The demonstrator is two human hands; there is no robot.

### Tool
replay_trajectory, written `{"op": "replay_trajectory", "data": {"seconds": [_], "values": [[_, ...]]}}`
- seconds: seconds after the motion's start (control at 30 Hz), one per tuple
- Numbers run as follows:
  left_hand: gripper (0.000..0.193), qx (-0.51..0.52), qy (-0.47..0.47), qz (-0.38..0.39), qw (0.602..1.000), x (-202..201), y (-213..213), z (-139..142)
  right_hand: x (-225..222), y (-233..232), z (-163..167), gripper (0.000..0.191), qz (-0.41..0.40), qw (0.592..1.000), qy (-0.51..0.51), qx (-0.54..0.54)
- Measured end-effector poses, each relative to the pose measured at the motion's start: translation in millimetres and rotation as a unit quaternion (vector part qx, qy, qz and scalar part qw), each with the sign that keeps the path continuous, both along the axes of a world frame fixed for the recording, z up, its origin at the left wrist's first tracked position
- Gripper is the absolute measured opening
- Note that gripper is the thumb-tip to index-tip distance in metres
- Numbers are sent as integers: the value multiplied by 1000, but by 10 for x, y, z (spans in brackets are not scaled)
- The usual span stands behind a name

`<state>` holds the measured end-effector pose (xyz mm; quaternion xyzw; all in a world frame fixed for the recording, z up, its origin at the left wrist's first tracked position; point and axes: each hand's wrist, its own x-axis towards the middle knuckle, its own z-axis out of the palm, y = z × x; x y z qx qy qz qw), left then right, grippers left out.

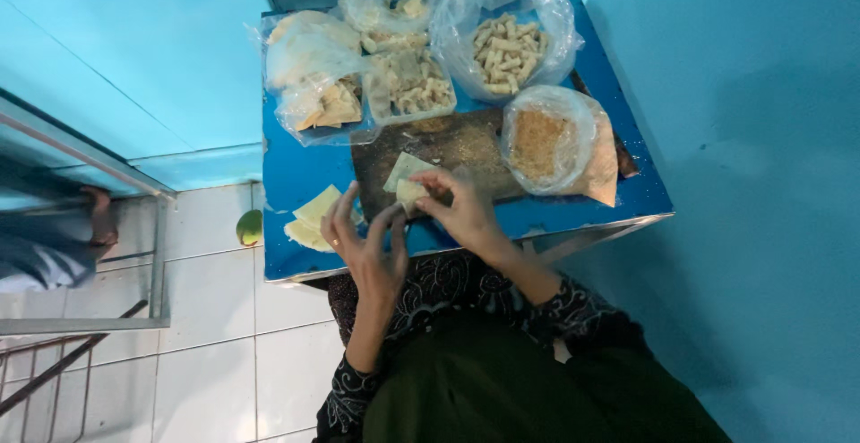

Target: The person sits at a small blue table and folds thin square dough wrappers by hand on a wooden board, pressing each fold flat and setting finished folded pieces aside. They repeatedly take new wrappers from a stack and fold them one at a time throughout the episode.

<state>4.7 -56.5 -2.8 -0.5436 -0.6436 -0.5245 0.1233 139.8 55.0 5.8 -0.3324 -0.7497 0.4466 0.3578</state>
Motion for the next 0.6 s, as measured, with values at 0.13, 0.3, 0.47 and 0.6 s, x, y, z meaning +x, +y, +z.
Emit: {"op": "replay_trajectory", "data": {"seconds": [0.13, 0.3, 0.47, 0.6], "values": [[16, -48, 57, 15, 997, 33, 22, -60, -2, -161, -41, 32, -85, 974, -100, 183], [14, -79, 66, 21, 994, 49, 91, -109, 188, -136, 38, 40, -117, 948, -120, 270], [14, -100, 75, -3, 992, -1, 96, -97, 263, -86, 21, 28, -83, 894, -147, 415], [9, -111, 39, -40, 992, -82, 138, -92, 222, -82, 3, 19, -75, 915, -154, 366]]}}
